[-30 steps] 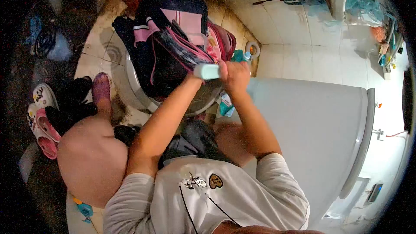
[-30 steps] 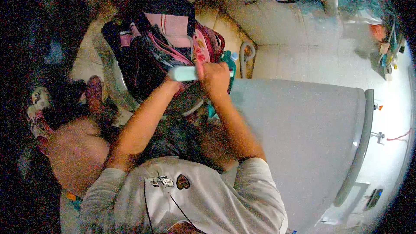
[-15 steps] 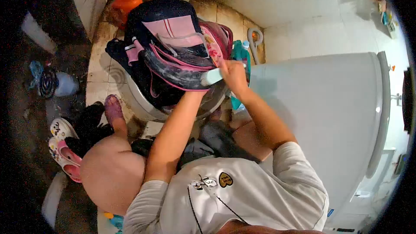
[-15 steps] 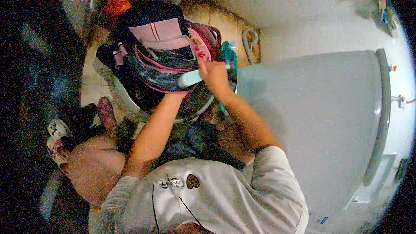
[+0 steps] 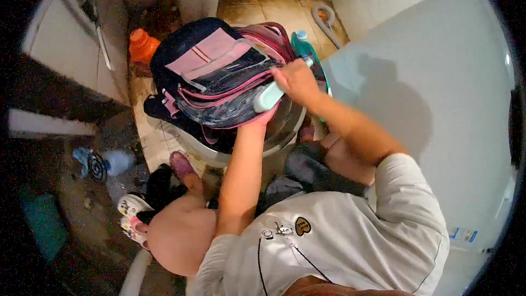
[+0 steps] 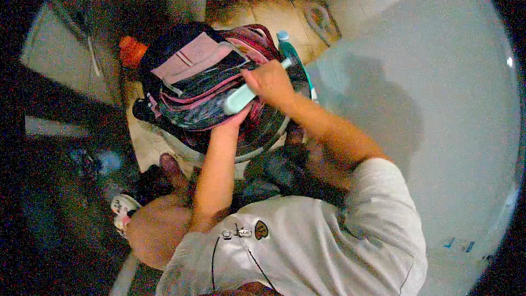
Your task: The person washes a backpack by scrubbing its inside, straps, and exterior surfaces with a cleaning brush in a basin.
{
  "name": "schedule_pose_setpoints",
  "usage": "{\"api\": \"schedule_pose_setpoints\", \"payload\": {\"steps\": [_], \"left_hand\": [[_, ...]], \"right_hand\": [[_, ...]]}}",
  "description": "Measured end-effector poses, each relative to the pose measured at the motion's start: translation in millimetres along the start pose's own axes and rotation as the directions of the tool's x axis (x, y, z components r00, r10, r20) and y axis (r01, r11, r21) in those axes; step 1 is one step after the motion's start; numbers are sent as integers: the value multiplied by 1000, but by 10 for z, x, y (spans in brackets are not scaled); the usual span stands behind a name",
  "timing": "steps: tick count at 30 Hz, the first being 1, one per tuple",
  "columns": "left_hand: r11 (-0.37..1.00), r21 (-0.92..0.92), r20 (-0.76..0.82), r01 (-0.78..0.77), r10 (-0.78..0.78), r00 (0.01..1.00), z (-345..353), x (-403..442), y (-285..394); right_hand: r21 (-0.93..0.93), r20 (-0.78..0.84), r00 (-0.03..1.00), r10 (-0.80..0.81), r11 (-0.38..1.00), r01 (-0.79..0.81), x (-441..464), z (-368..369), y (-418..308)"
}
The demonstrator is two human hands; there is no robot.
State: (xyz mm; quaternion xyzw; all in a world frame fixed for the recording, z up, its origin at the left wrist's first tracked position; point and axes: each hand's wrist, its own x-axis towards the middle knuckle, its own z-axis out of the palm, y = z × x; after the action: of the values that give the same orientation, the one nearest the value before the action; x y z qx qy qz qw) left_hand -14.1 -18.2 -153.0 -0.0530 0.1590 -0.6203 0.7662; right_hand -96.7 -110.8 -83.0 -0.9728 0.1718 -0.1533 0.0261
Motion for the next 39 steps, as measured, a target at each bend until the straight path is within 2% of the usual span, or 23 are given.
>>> {"api": "schedule_pose_setpoints", "payload": {"steps": [2, 3, 4, 6, 9, 10, 12, 14, 16, 18, 20, 21, 22, 24, 27, 28, 30, 32, 33, 34, 36, 38, 39], "left_hand": [[992, 127, 45, -22, 17, 999, 140, -70, -12], [975, 219, 94, -33, 13, 995, 96, -48, 21], [998, 65, 93, -22, 16, 996, 212, -101, 5], [999, 51, 135, 9, -16, 991, 233, -143, 7], [999, 26, 79, 25, -27, 997, 280, -138, -20], [985, 165, 76, -44, 32, 997, 167, -90, -29], [997, 77, 144, -4, -7, 990, 299, -189, -38], [997, 81, 117, -6, -3, 993, 265, -163, 11], [999, 49, 91, -22, 18, 996, 251, -125, 22], [998, 67, 102, 5, -12, 995, 196, -103, 31], [999, 18, 143, 35, -37, 989, 346, -194, -12], [1000, 26, 142, 6, -9, 990, 315, -221, -18], [999, 35, 146, -25, 20, 989, 303, -213, -10], [997, 70, 135, -30, 21, 991, 314, -169, 17], [992, 43, 53, -117, 114, 992, -112, 196, 53], [939, 302, -5, -162, 172, 985, -683, 480, 89], [992, -81, -27, -93, 92, 995, -297, 281, 41], [993, 17, 56, -115, 114, 992, 173, 121, 29], [758, -518, 394, 396, -200, 897, -3, 142, 165], [764, -510, 397, 395, -198, 896, 34, 113, 132], [992, -61, 33, -108, 110, 993, 206, 114, 28], [896, 427, -271, -123, 256, 928, -8, 266, -80], [920, 376, -233, -112, 212, 949, -91, 289, -53]], "right_hand": [[-206, 84, 979, 184, 965, -163, -35, 122, 487], [-239, -4, 975, 223, 946, -217, -78, 31, 622], [-358, 56, 968, 246, 910, -210, -53, -75, 678], [-428, 81, 987, 139, 899, -91, -89, 2, 492], [-78, -113, 993, -41, 996, 33, 27, -20, 12], [-125, -61, 998, 9, 992, -17, 13, 21, 119], [-382, 107, 990, 89, 923, -42, -46, 37, 516], [-421, 70, 974, 217, 891, -168, -73, -14, 571], [-346, 66, 988, 138, 932, -107, -96, 62, 433], [-129, -115, 993, -18, 992, 3, -20, 16, 113], [-239, 15, 999, -50, 970, 52, -38, 23, 262], [-393, 36, 998, 42, 919, -24, -73, 39, 402], [-186, -18, 994, 108, 976, -110, -67, -13, 496], [-504, 151, 954, 260, 850, -152, -65, 4, 543], [-367, -55, 985, -163, 921, 131, 70, 1, 40], [-196, -148, 976, -159, 972, 129, 121, 23, -133], [-252, -60, 976, -210, 949, 189, 211, -88, -127], [-434, -90, 991, -97, 900, 49, 247, -161, 208], [-360, -86, 996, -1, 933, -30, 215, -160, 342], [-284, -74, 993, 92, 953, -109, 189, -151, 410], [-381, 3, 995, -97, 920, 91, 210, -162, 129], [-171, -146, 967, -208, 968, 183, 234, -54, -208], [-134, -177, 948, -263, 961, 242, 230, -38, -166]]}}
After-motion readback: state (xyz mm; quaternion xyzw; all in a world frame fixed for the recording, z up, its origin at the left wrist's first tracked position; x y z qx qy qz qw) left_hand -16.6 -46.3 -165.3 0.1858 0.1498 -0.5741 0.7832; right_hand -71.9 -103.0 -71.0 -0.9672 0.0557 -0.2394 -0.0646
